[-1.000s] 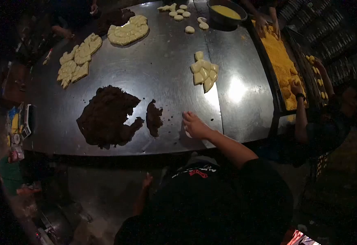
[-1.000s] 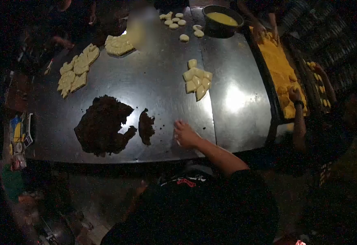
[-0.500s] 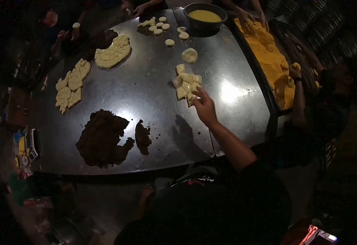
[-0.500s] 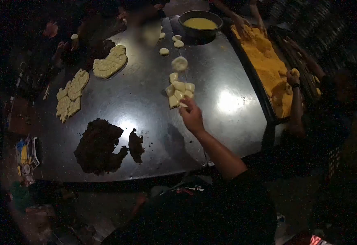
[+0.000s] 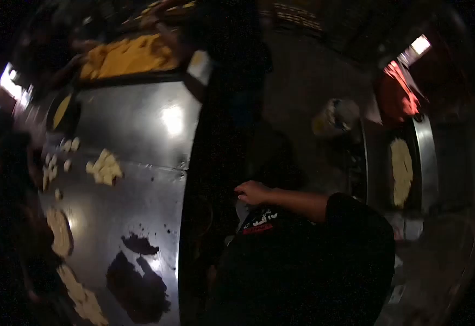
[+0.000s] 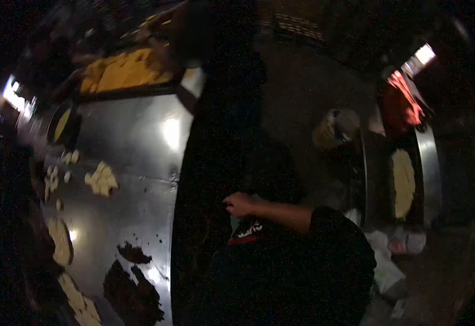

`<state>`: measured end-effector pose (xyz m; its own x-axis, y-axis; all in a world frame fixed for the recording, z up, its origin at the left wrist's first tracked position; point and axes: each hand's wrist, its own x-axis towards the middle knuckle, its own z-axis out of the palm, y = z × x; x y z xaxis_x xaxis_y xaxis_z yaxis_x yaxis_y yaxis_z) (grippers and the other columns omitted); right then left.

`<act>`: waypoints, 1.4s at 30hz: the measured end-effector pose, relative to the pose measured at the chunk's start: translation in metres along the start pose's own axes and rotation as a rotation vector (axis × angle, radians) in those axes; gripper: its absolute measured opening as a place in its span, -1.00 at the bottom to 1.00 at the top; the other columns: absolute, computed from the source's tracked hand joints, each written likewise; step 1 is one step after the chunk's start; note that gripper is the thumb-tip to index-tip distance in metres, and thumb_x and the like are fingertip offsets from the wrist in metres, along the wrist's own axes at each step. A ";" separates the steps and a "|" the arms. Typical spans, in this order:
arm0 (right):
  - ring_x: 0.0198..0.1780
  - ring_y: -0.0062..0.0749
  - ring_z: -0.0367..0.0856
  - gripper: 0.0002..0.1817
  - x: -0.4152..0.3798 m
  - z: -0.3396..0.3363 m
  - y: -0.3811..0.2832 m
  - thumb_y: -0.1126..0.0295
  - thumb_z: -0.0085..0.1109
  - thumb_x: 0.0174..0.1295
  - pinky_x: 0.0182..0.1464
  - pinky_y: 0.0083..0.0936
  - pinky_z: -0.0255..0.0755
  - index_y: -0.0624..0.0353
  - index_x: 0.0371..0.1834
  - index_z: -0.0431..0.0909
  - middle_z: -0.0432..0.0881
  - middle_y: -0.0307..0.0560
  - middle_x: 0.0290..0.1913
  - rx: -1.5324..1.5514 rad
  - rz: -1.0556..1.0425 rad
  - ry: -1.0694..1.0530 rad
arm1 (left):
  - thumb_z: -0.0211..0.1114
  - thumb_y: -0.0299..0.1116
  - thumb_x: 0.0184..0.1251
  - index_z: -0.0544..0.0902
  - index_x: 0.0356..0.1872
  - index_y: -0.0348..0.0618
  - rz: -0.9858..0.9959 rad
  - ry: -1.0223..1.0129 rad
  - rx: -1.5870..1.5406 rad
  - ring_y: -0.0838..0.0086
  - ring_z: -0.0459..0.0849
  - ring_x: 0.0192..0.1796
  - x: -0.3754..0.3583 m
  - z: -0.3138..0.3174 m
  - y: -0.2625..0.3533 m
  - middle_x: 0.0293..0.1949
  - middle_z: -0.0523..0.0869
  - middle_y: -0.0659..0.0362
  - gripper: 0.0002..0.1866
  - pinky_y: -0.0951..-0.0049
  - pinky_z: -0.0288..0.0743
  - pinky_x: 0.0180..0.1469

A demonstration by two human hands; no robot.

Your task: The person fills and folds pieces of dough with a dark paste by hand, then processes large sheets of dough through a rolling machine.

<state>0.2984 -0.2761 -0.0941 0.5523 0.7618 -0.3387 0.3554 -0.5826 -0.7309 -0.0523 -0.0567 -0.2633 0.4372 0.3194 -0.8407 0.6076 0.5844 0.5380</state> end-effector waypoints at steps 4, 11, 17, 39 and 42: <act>0.10 0.04 0.48 -0.48 -0.100 -0.029 0.086 0.22 0.12 0.12 0.17 -0.21 0.35 0.28 0.12 0.44 0.52 0.20 0.05 -0.099 0.345 0.094 | -0.02 -0.09 0.41 0.56 -0.05 -0.23 0.083 -0.199 0.450 0.45 0.59 -0.29 0.042 0.035 0.076 -0.21 0.64 0.11 -0.59 0.43 0.41 -0.22; 0.09 0.06 0.47 -0.49 -0.247 -0.039 0.224 0.17 0.14 0.15 0.12 -0.14 0.35 0.20 0.13 0.46 0.54 0.16 0.03 0.365 0.770 0.489 | -0.03 -0.08 0.42 0.52 0.02 -0.20 0.261 -0.410 1.041 0.45 0.59 -0.21 0.072 0.218 0.190 -0.13 0.62 0.10 -0.59 0.43 0.41 -0.12; 0.11 0.10 0.45 -0.48 -0.351 -0.046 0.298 0.17 0.13 0.15 0.11 -0.15 0.35 0.22 0.15 0.44 0.53 0.19 0.06 0.323 0.802 0.465 | -0.04 -0.07 0.43 0.49 0.09 -0.17 0.455 -0.638 1.413 0.44 0.59 -0.14 0.096 0.498 0.204 -0.06 0.61 0.10 -0.57 0.43 0.41 -0.02; 0.40 0.05 0.10 -0.14 -0.659 -0.178 0.593 -0.15 0.13 0.13 0.33 -0.03 0.05 0.09 0.39 0.09 0.13 0.22 0.37 -0.174 1.494 1.512 | 0.15 -0.02 0.31 0.31 0.27 -0.22 1.567 -1.973 1.550 -0.02 0.48 0.15 -0.122 1.276 -0.173 0.18 0.45 -0.12 -0.37 0.16 0.43 0.11; 0.39 0.08 0.09 -0.05 -0.689 -0.217 0.612 -0.30 0.10 0.02 0.35 0.04 -0.07 0.07 0.38 0.11 0.17 0.20 0.35 -0.120 1.794 1.287 | 0.13 0.05 0.29 0.30 0.28 -0.21 2.448 -1.803 0.979 0.06 0.47 0.17 -0.128 1.337 -0.223 0.23 0.42 -0.04 -0.33 0.23 0.43 0.11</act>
<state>0.2992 -1.2191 -0.1800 0.2903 -0.9535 0.0804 -0.9434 -0.2993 -0.1429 0.6426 -1.2255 -0.1933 -0.2970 -0.8128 0.5012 -0.9375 0.3478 0.0085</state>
